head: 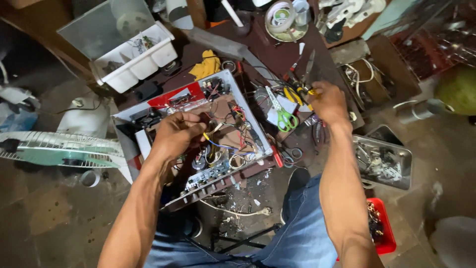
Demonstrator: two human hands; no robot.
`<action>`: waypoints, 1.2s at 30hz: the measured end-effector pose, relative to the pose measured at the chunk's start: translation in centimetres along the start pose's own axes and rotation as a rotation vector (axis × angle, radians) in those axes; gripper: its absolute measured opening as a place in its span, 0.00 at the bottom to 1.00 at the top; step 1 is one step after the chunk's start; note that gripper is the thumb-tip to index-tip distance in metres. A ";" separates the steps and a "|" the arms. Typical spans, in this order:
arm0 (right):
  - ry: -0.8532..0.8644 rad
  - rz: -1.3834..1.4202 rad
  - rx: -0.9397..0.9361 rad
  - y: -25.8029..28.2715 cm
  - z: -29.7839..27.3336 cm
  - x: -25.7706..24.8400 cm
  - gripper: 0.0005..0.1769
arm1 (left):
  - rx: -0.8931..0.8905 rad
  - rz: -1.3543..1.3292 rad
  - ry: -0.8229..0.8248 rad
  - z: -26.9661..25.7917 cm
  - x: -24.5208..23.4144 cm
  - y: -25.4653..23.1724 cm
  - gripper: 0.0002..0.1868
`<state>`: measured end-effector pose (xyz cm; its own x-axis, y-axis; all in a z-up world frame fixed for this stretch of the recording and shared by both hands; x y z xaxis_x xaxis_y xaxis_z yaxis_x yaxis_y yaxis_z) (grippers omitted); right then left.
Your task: The person is repairing an electronic device by manipulating wires and components inside an open metal casing. They use a screwdriver to adjust connections and a multimeter to test the circuitry.
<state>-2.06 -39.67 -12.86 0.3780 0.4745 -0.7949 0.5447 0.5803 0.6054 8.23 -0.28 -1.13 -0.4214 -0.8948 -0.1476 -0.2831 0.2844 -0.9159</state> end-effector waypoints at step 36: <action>-0.158 0.029 -0.207 3.4 -4.1 -2.5 0.08 | 0.086 -0.006 -0.028 1.7 -2.4 1.2 0.17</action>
<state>-4.28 -36.17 -8.67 0.5124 0.3934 -0.7633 0.3731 0.6986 0.6105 10.35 1.62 -2.50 -0.3953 -0.9061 -0.1511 -0.2098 0.2492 -0.9455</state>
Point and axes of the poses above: each hand's wrist, its own z-axis towards the middle knuckle, its own x-axis out of the palm, y = z × x, the point moved 2 cm from there along z, towards the middle knuckle, and after that the axes turned 1 degree about z, right-handed, at the moved point
